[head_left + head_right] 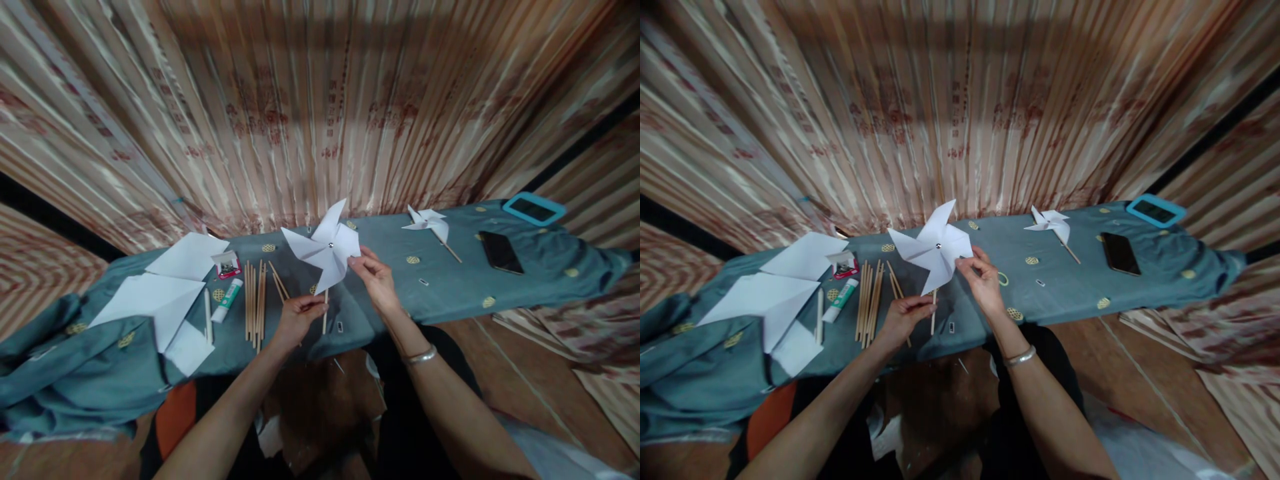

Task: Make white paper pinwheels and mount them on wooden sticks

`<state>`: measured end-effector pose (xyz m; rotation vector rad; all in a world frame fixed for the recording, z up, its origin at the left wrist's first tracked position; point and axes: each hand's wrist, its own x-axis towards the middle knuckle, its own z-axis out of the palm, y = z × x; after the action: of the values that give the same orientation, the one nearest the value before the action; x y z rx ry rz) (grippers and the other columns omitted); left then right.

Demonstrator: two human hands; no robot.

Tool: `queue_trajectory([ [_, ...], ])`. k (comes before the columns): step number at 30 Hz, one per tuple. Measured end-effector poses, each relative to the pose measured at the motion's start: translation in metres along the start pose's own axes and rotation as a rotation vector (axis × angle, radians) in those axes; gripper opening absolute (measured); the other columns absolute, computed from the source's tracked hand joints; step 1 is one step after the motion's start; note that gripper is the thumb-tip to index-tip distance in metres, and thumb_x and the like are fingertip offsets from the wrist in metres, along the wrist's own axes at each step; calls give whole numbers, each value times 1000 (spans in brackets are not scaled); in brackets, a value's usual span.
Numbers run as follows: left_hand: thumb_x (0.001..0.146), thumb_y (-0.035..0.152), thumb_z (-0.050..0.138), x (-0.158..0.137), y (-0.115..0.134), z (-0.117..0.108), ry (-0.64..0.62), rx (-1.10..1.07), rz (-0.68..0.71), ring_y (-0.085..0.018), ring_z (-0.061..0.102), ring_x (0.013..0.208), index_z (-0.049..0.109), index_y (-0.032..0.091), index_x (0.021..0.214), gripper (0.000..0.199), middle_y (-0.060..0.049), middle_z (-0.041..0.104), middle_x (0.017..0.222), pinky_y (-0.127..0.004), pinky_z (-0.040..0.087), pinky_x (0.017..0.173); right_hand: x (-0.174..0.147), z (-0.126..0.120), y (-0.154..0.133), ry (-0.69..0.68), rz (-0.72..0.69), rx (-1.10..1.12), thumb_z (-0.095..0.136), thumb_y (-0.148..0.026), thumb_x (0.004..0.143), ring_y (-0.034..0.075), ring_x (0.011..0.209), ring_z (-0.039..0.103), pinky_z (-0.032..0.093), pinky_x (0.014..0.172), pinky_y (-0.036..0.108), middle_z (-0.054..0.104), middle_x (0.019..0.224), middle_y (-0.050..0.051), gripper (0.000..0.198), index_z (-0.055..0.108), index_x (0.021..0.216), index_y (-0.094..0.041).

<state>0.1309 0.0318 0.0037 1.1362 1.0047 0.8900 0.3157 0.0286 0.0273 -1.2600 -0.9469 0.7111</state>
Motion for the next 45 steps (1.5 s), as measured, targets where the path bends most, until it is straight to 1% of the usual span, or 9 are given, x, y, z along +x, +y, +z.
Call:
queue_trajectory([
  [7,53,30,81,-1,7,1,-4,-6,17,-15,63,62,78,18,72,22,-3,74,69,-27,51,65,-10,10,-7,-58,-6,-42,72,-42,70,28,125,50,29,111,43,63,123,4,19,73,68,-24],
  [14,55,31,81,0,10,1,19,-1,43,-17,65,65,78,18,75,24,-4,75,73,-29,52,69,-26,14,-14,-103,-114,-225,73,-41,71,28,124,51,30,111,43,57,132,4,18,71,66,-24],
  [20,56,32,80,0,13,2,15,-8,65,-17,65,67,78,18,74,23,-4,75,72,-29,53,70,-39,24,-8,-150,-119,-267,73,-41,73,27,128,47,28,112,41,58,129,5,17,73,70,-24],
  [27,57,30,79,-2,14,5,7,-27,69,-18,66,70,78,19,75,21,-3,76,73,-31,53,74,-43,33,3,-118,4,-126,73,-48,70,24,98,60,46,91,36,64,96,4,25,72,70,-22],
  [32,56,36,81,0,11,5,-2,-31,45,-19,67,73,79,18,80,30,-6,77,81,-31,53,73,-38,30,7,-90,67,-88,73,-47,68,20,81,58,46,78,33,63,82,1,24,72,67,-22],
  [35,59,37,80,1,10,3,5,-3,40,-17,66,70,78,18,84,33,-7,76,82,-29,53,70,-22,13,4,-36,7,-117,71,-48,69,23,91,60,43,88,36,66,87,2,26,70,61,-23],
  [39,58,36,80,2,8,-1,-9,3,37,-16,64,65,78,18,82,30,-5,75,77,-28,53,67,23,-40,5,62,-11,-289,73,-47,64,28,107,58,39,98,42,69,93,5,25,73,67,-23],
  [41,59,35,80,2,7,-2,-18,12,40,-16,64,66,78,18,82,29,-5,75,76,-29,53,67,53,-76,8,115,-52,-476,71,-42,66,30,117,54,38,100,43,69,95,8,21,72,67,-21],
  [45,62,34,78,-1,6,-5,-28,60,50,-17,65,68,78,18,81,26,-5,74,76,-29,52,68,111,-144,8,185,-30,-1027,71,-27,66,28,115,55,41,97,41,67,102,12,11,66,61,-19],
])
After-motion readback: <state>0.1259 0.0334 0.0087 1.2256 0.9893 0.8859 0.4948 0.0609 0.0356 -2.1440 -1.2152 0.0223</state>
